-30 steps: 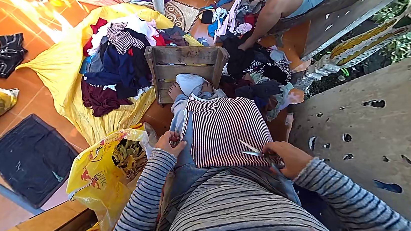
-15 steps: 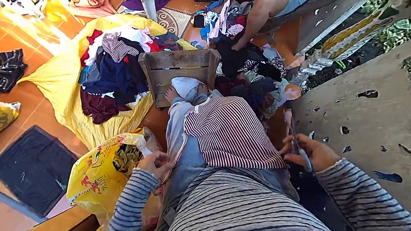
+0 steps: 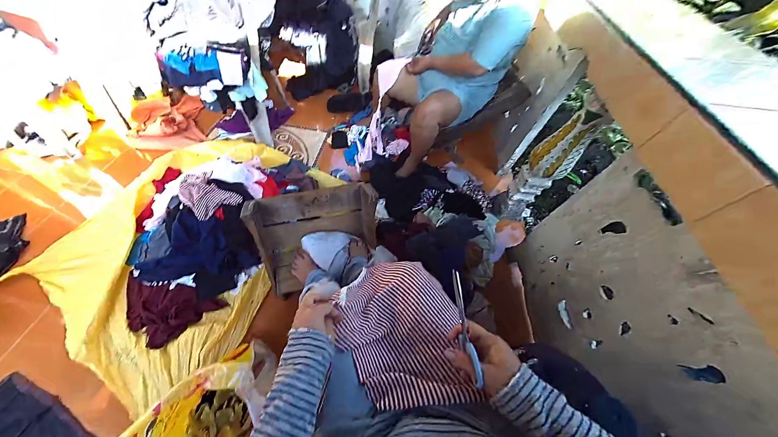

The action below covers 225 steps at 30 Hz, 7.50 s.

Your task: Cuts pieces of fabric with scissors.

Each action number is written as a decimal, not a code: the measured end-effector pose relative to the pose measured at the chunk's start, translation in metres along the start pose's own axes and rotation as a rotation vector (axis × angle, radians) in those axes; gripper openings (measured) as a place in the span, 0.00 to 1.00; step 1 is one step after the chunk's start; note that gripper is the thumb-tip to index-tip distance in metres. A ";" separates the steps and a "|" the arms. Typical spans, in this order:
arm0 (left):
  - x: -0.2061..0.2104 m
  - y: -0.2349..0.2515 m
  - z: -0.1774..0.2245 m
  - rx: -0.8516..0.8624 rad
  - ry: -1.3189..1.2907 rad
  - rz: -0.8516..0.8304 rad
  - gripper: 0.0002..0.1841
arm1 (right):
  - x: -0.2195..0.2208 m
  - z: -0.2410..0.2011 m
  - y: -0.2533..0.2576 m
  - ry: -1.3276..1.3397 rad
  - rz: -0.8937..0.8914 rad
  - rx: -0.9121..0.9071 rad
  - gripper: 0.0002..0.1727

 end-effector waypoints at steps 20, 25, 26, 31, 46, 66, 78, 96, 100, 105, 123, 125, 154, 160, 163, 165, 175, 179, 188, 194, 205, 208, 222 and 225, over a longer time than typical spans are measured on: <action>0.020 -0.002 -0.096 -0.170 -0.594 -0.179 0.43 | 0.060 -0.025 0.005 0.331 -0.768 0.501 0.27; 0.020 0.000 -0.095 -0.188 -0.580 -0.202 0.46 | 0.092 -0.031 0.004 0.283 -0.868 0.562 0.23; 0.020 -0.003 -0.096 -0.188 -0.595 -0.194 0.45 | 0.096 -0.032 0.004 0.270 -0.866 0.580 0.24; 0.020 -0.021 -0.089 -0.436 -0.689 -0.092 0.36 | 0.102 -0.040 0.003 0.228 -0.837 0.763 0.27; -0.015 -0.034 -0.065 -0.258 -0.511 -0.240 0.15 | 0.111 -0.048 -0.003 0.261 -0.815 0.839 0.30; 0.012 -0.055 -0.065 -0.316 -1.035 -0.027 0.29 | 0.173 -0.046 0.014 0.227 -0.745 0.717 0.25; 0.023 -0.058 -0.064 -0.336 -1.080 0.042 0.34 | 0.180 -0.048 0.005 0.324 -0.603 0.808 0.23; 0.020 -0.050 -0.080 -0.068 -0.876 -0.087 0.38 | 0.179 -0.044 0.001 0.305 -0.575 0.721 0.18; 0.021 -0.053 -0.076 -0.068 -0.916 -0.060 0.39 | 0.180 -0.047 0.004 0.331 -0.550 0.744 0.19; 0.019 -0.064 -0.065 -0.085 -0.925 0.020 0.41 | 0.182 -0.050 0.013 0.336 -0.560 0.764 0.23; 0.002 -0.037 -0.050 -0.421 -0.782 -0.015 0.14 | 0.179 -0.050 0.006 0.118 -0.522 0.661 0.21; -0.002 -0.037 -0.047 -0.450 -0.818 -0.032 0.13 | 0.178 -0.050 0.006 0.115 -0.508 0.671 0.21; 0.009 -0.052 -0.047 -0.459 -1.199 -0.033 0.08 | 0.177 -0.042 0.009 0.407 -0.555 0.664 0.21; 0.009 -0.055 -0.047 -0.470 -1.179 -0.030 0.08 | 0.175 -0.043 0.006 0.418 -0.528 0.610 0.16; 0.010 -0.056 -0.049 -0.437 -1.187 -0.045 0.08 | 0.175 -0.043 0.007 0.424 -0.544 0.629 0.17; 0.011 -0.058 -0.050 -0.393 -1.196 -0.066 0.08 | 0.175 -0.043 0.011 0.429 -0.556 0.633 0.19; 0.008 -0.057 -0.047 -0.407 -1.162 -0.078 0.09 | 0.172 -0.042 0.010 0.343 -0.538 0.605 0.15; 0.002 -0.043 -0.042 -0.469 -1.074 0.022 0.11 | 0.172 -0.043 0.009 0.215 -0.564 0.563 0.14; -0.001 -0.038 -0.041 -0.371 -0.885 0.145 0.07 | 0.169 -0.046 0.011 0.199 -0.566 0.530 0.17; 0.004 -0.037 -0.041 -0.260 -1.029 0.260 0.02 | 0.168 -0.038 0.023 0.359 -0.604 0.427 0.17; 0.000 -0.035 -0.035 -0.250 -1.041 0.241 0.06 | 0.156 -0.021 0.038 0.420 -0.667 0.336 0.20; -0.004 -0.039 -0.032 -0.262 -1.002 0.228 0.04 | 0.155 -0.022 0.042 0.393 -0.688 0.310 0.21; -0.012 -0.051 -0.028 -0.189 -0.713 0.106 0.12 | 0.147 -0.019 0.043 0.233 -0.659 0.268 0.26; -0.002 -0.044 -0.039 -0.159 -0.746 0.185 0.12 | 0.146 -0.015 0.045 0.254 -0.678 0.192 0.19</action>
Point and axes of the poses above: each hand's wrist, its own y-axis towards the middle knuckle, its own x-axis out of the palm, z = x × y, the point moved 1 cm from there along y, towards the middle knuckle, and after that the axes turned 12 degrees about y, right-handed, at the moved point
